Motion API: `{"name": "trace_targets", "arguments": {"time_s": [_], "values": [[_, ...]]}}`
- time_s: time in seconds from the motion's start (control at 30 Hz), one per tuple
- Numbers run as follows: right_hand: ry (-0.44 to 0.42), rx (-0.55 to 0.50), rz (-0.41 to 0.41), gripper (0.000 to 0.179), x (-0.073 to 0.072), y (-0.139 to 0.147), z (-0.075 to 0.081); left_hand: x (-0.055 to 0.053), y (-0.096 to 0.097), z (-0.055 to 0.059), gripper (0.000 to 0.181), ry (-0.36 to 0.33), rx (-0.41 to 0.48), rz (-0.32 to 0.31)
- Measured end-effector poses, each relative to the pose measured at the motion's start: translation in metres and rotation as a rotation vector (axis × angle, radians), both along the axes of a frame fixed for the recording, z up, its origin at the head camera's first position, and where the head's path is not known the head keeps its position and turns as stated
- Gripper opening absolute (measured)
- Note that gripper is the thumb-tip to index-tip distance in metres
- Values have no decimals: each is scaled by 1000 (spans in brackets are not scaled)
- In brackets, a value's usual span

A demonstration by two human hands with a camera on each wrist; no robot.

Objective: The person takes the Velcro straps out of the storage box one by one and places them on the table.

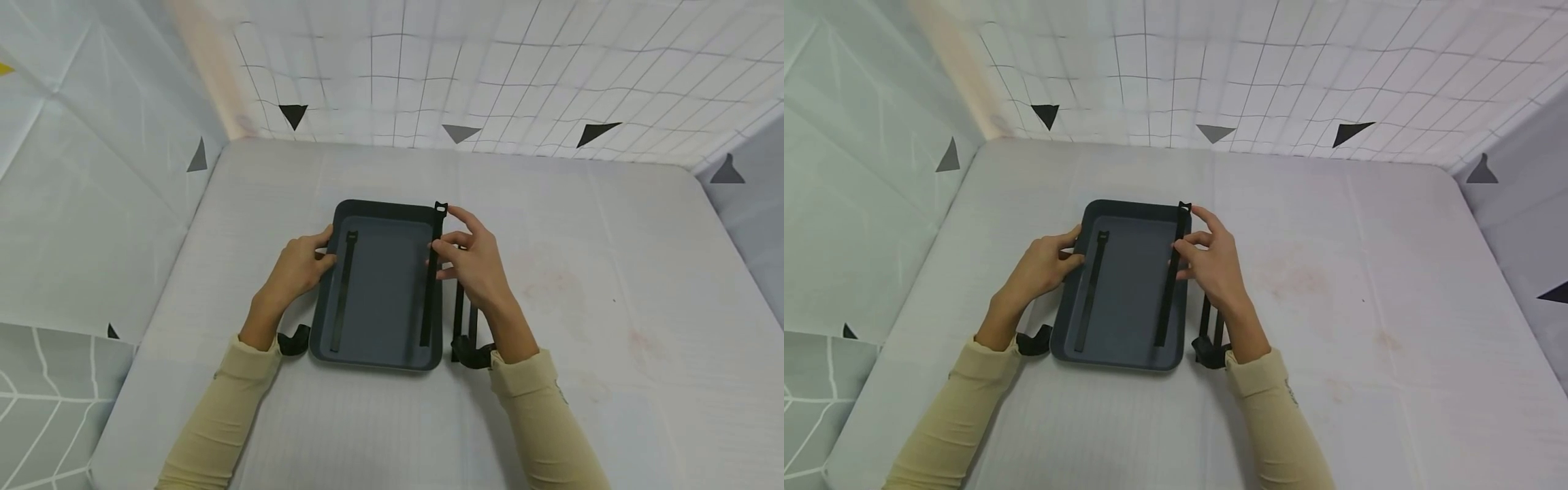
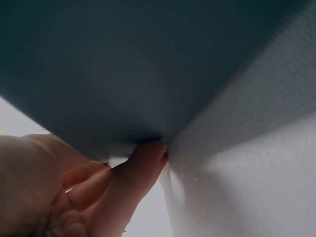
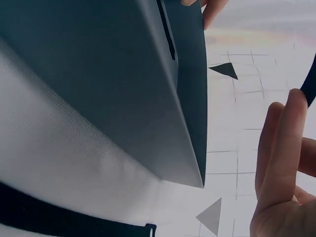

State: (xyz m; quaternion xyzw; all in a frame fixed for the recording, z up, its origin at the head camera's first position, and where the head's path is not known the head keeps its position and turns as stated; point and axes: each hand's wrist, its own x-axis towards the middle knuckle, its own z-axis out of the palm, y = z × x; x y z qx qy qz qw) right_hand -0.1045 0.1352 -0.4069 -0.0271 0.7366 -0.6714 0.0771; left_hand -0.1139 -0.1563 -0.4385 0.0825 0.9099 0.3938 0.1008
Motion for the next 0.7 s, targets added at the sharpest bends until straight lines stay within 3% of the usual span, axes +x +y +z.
{"name": "trace_targets", "arguments": {"time_s": [0.7], "values": [[6,29,-33,66,5,21,0,0,1,2,62,2,-14,1]]}}
